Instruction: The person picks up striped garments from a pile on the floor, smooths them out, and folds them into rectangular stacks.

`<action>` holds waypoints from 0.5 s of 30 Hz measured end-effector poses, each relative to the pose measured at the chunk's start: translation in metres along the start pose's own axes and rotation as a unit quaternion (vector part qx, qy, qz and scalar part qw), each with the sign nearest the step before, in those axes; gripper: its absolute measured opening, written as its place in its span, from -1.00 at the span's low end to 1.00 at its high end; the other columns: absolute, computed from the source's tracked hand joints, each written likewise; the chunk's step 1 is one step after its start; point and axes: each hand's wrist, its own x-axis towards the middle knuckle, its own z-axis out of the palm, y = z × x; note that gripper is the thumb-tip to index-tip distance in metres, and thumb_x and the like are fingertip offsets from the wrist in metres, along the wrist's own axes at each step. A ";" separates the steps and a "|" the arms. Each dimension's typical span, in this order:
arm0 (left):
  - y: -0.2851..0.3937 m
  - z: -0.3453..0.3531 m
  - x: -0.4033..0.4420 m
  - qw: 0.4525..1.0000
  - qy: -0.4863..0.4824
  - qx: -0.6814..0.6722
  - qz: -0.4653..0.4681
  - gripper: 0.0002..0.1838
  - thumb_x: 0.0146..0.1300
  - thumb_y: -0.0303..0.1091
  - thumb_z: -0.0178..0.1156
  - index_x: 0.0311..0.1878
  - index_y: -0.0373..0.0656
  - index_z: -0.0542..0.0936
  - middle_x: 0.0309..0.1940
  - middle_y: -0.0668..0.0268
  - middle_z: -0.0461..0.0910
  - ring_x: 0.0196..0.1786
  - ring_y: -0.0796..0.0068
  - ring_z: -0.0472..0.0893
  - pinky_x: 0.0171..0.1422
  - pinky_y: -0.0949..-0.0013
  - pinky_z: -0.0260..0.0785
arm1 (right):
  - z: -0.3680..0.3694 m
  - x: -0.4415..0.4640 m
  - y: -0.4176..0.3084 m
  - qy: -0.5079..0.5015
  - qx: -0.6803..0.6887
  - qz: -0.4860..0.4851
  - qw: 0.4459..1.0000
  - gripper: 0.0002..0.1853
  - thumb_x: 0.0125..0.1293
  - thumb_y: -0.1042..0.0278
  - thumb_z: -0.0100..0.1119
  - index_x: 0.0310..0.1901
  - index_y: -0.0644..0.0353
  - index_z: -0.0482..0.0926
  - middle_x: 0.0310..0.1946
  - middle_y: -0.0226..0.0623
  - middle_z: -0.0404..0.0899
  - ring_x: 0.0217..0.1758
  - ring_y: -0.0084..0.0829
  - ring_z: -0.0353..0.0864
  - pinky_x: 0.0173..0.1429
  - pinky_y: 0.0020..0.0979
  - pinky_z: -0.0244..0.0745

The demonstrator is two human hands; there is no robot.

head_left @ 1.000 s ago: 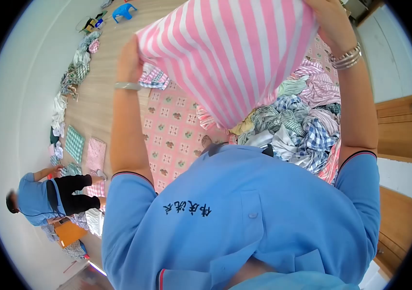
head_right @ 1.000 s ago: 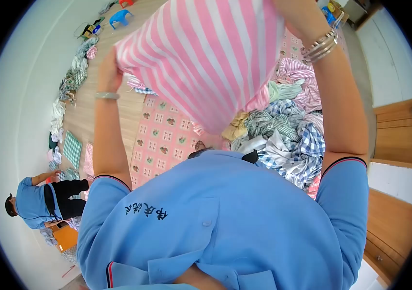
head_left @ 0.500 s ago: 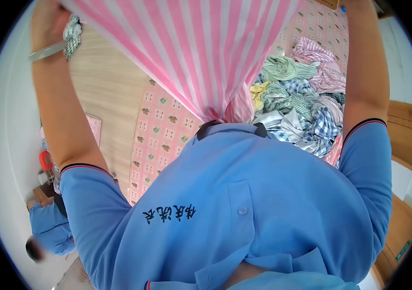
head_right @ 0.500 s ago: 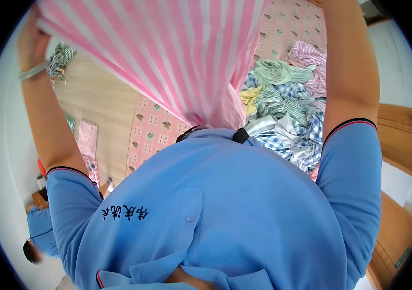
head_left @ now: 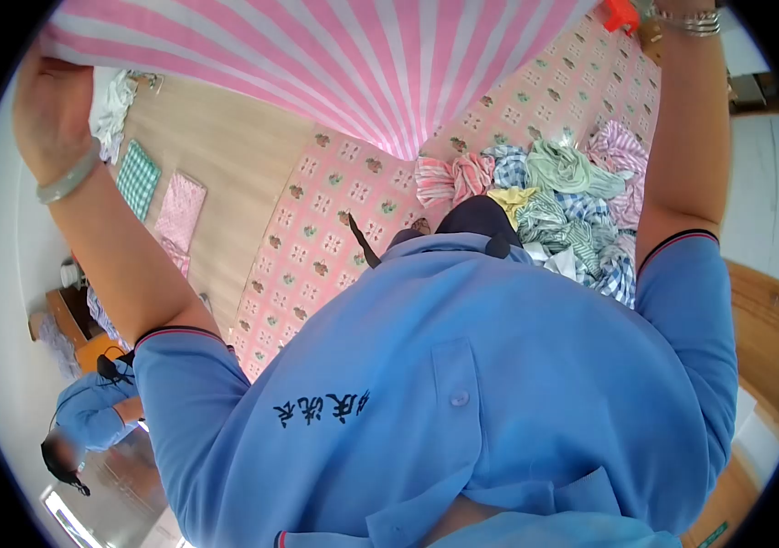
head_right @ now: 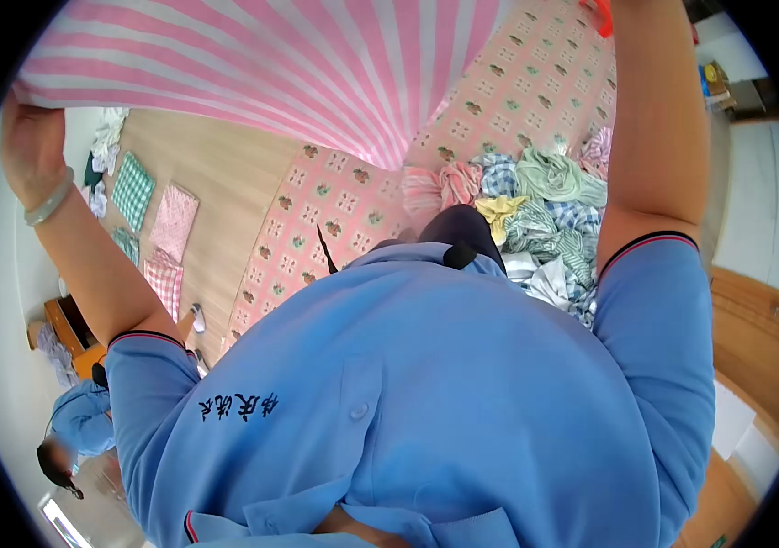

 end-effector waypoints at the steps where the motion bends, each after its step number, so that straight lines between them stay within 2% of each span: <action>1: -0.011 -0.005 -0.004 1.000 0.009 0.005 0.007 -0.57 0.22 -0.20 -0.03 0.00 -0.39 0.33 -0.10 0.14 0.44 -0.08 0.40 0.46 0.02 0.33 0.32 | 0.004 0.006 0.016 0.075 -0.032 0.037 0.996 -0.59 0.23 0.14 -0.08 -0.11 0.39 0.41 -0.19 -0.20 0.49 -0.14 -0.45 0.47 -0.01 -0.45 0.37; 2: -0.035 -0.013 -0.006 0.991 0.069 0.096 -0.063 -0.58 0.22 -0.20 -0.03 -0.01 -0.38 0.35 -0.11 0.15 0.44 -0.08 0.42 0.46 0.02 0.34 0.31 | 0.008 0.013 0.033 0.148 -0.058 0.077 0.984 -0.58 0.23 0.12 -0.08 -0.11 0.37 0.41 -0.18 -0.20 0.48 -0.11 -0.46 0.46 -0.01 -0.45 0.36; 3: -0.058 -0.024 -0.006 0.964 0.130 0.183 -0.139 -0.59 0.22 -0.20 -0.03 -0.02 -0.38 0.36 -0.11 0.16 0.45 -0.08 0.44 0.46 0.01 0.35 0.31 | -0.023 0.031 0.070 0.102 -0.140 0.123 0.977 -0.57 0.23 0.09 -0.08 -0.12 0.36 0.42 -0.18 -0.20 0.49 -0.11 -0.46 0.46 -0.01 -0.45 0.35; 4: -0.072 -0.037 -0.007 0.962 0.138 0.188 -0.140 -0.59 0.22 -0.20 -0.03 -0.02 -0.38 0.36 -0.11 0.16 0.45 -0.08 0.44 0.46 0.01 0.35 0.31 | -0.049 0.041 0.094 0.055 -0.220 0.166 0.960 -0.56 0.23 0.06 -0.08 -0.12 0.35 0.43 -0.19 -0.20 0.49 -0.11 -0.46 0.45 -0.01 -0.44 0.35; 6: -0.087 -0.056 -0.001 0.945 0.073 0.213 -0.239 -0.60 0.22 -0.18 -0.02 -0.04 -0.34 0.40 -0.13 0.20 0.47 -0.10 0.49 0.46 -0.01 0.40 0.30 | -0.046 0.059 0.105 0.040 -0.165 0.192 0.967 -0.57 0.22 0.08 -0.07 -0.13 0.35 0.44 -0.20 -0.21 0.49 -0.12 -0.45 0.45 0.00 -0.46 0.34; 8: -0.059 -0.058 0.004 0.951 0.112 0.179 -0.224 -0.57 0.23 -0.15 -0.05 0.00 -0.34 0.34 -0.07 0.23 0.42 -0.03 0.46 0.41 0.04 0.37 0.27 | -0.036 0.065 0.105 0.030 -0.104 0.231 0.967 -0.59 0.22 0.10 -0.05 -0.14 0.35 0.45 -0.21 -0.22 0.50 -0.12 -0.45 0.45 0.00 -0.47 0.33; 10: -0.035 -0.060 0.002 0.956 0.165 0.146 -0.195 -0.54 0.24 -0.13 -0.09 0.04 -0.33 0.29 -0.01 0.26 0.37 0.04 0.44 0.36 0.09 0.34 0.24 | -0.022 0.080 0.096 -0.019 0.030 0.087 0.996 -0.62 0.21 0.16 -0.02 -0.16 0.38 0.45 -0.23 -0.25 0.51 -0.15 -0.46 0.45 -0.03 -0.47 0.34; 11: -0.024 -0.064 -0.008 0.974 0.148 0.084 -0.148 -0.52 0.24 -0.14 -0.07 0.06 -0.34 0.27 0.02 0.25 0.36 0.04 0.45 0.37 0.08 0.36 0.24 | -0.020 0.077 0.098 -0.031 0.041 0.099 0.994 -0.62 0.21 0.16 -0.02 -0.16 0.38 0.45 -0.23 -0.25 0.51 -0.15 -0.46 0.45 -0.03 -0.47 0.34; 12: -0.014 -0.063 -0.016 0.987 0.130 0.021 -0.096 -0.51 0.23 -0.15 -0.05 0.08 -0.36 0.26 0.04 0.23 0.34 0.04 0.46 0.37 0.07 0.37 0.25 | -0.020 0.076 0.100 -0.091 0.076 0.095 0.988 -0.64 0.21 0.19 -0.02 -0.17 0.38 0.45 -0.24 -0.25 0.51 -0.16 -0.47 0.46 -0.04 -0.47 0.35; 13: -0.021 -0.060 -0.031 0.971 0.180 0.099 -0.124 -0.51 0.23 -0.17 -0.05 0.09 -0.36 0.25 0.05 0.22 0.32 0.04 0.45 0.37 0.07 0.39 0.25 | -0.025 0.085 0.106 -0.156 0.107 0.077 0.979 -0.66 0.21 0.22 -0.02 -0.18 0.37 0.46 -0.24 -0.26 0.51 -0.18 -0.47 0.46 -0.05 -0.46 0.36; 14: -0.044 -0.063 -0.050 0.946 0.229 0.175 -0.151 -0.51 0.23 -0.18 -0.05 0.10 -0.36 0.24 0.07 0.20 0.31 0.04 0.45 0.37 0.07 0.41 0.25 | -0.056 0.087 0.148 -0.132 -0.342 0.028 0.930 -0.65 0.22 0.22 -0.04 -0.14 0.39 0.43 -0.22 -0.22 0.50 -0.15 -0.44 0.46 -0.04 -0.42 0.37; 15: -0.058 -0.052 -0.063 0.933 0.249 0.163 -0.204 -0.51 0.23 -0.16 -0.05 0.09 -0.35 0.25 0.02 0.21 0.35 0.00 0.49 0.40 0.04 0.46 0.26 | -0.059 0.088 0.172 -0.145 -0.331 0.028 0.932 -0.65 0.22 0.22 -0.04 -0.14 0.39 0.43 -0.22 -0.22 0.50 -0.15 -0.44 0.46 -0.04 -0.42 0.37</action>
